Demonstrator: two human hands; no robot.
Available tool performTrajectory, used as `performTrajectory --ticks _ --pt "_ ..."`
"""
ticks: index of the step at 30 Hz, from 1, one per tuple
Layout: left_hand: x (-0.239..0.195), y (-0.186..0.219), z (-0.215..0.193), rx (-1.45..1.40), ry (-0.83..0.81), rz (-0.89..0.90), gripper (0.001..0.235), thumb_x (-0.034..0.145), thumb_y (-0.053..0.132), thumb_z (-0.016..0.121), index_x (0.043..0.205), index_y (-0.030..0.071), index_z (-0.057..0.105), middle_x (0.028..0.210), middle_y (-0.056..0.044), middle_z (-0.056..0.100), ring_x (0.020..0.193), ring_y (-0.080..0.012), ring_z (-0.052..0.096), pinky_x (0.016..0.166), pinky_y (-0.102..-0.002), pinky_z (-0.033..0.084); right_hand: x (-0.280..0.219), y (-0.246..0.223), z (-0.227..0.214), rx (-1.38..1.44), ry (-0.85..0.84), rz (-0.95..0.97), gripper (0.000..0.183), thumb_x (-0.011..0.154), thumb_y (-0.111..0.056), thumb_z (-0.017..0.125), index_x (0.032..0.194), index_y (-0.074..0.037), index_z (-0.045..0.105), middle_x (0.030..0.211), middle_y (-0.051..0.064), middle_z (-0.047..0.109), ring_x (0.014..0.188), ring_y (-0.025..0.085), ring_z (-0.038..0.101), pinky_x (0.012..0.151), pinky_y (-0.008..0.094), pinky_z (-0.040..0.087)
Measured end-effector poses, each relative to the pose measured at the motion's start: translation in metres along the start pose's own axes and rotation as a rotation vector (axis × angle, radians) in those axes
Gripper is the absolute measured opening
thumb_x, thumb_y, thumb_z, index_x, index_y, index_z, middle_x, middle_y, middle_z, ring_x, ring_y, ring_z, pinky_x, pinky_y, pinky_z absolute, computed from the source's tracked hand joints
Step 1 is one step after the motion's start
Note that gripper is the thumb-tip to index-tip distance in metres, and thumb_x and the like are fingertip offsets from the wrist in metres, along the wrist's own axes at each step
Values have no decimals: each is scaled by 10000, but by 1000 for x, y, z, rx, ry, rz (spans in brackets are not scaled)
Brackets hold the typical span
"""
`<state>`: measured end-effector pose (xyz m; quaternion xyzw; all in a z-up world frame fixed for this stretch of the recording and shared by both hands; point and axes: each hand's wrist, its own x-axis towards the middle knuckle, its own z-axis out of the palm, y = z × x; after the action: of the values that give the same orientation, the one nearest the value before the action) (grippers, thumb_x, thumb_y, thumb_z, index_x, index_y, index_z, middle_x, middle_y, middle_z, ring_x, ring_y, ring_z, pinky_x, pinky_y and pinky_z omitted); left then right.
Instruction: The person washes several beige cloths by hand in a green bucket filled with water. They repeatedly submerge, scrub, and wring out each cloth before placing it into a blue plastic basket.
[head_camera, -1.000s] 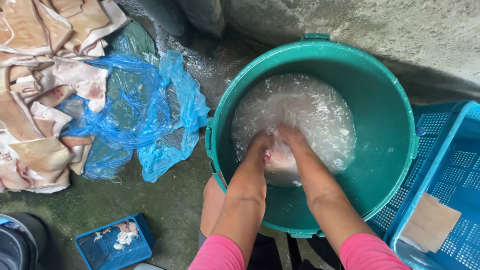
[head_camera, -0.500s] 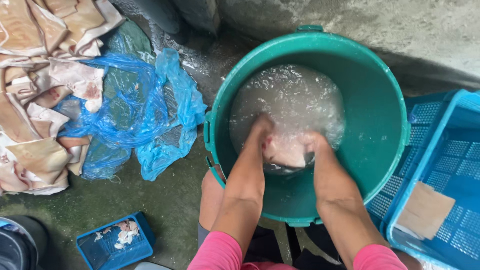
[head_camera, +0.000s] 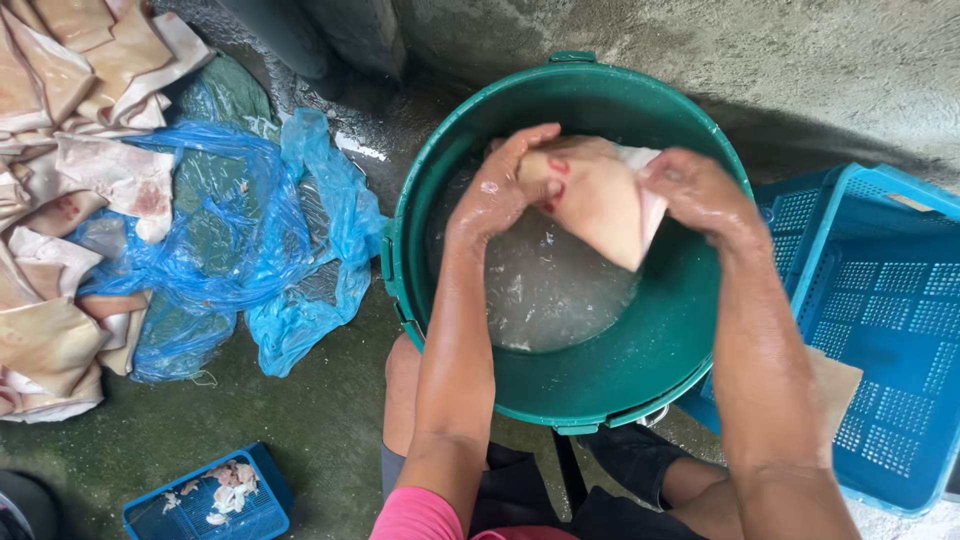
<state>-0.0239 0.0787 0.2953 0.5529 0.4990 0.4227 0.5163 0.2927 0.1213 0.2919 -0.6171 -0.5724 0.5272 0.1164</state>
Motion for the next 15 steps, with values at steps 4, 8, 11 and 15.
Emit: performTrajectory --ticks 4,8,11,15 --pt "5 -85 22 -505 -119 -251 716 771 -141 713 1427 82 533 1197 -119 689 1056 -197 672 885 -295 587 41 38 61 -502 10 1 526 903 -379 821 1257 -8 707 1193 266 698 1167 377 680 1068 441 529" --pt "2 -179 37 -318 -36 -396 505 833 -159 612 1291 54 604 999 -117 758 895 -211 718 751 -318 595 45 41 134 -597 158 -361 983 665 -280 854 1535 -122 425 1538 334 290 1412 470 284 1131 552 317" --pt "-28 -214 45 -87 72 -453 290 887 -97 605 1153 -4 675 996 -150 761 900 -219 718 736 -352 590 43 59 171 -814 -102 -322 921 763 -346 843 1547 -211 379 1612 212 219 1508 392 198 1194 582 231" --pt "-63 -234 47 -29 306 -786 362 1033 171 482 1017 -36 778 1000 -168 862 919 -263 769 889 -378 552 65 142 228 -705 -65 -510 778 791 -190 689 1530 -215 446 1656 151 355 1523 349 343 1242 435 329"
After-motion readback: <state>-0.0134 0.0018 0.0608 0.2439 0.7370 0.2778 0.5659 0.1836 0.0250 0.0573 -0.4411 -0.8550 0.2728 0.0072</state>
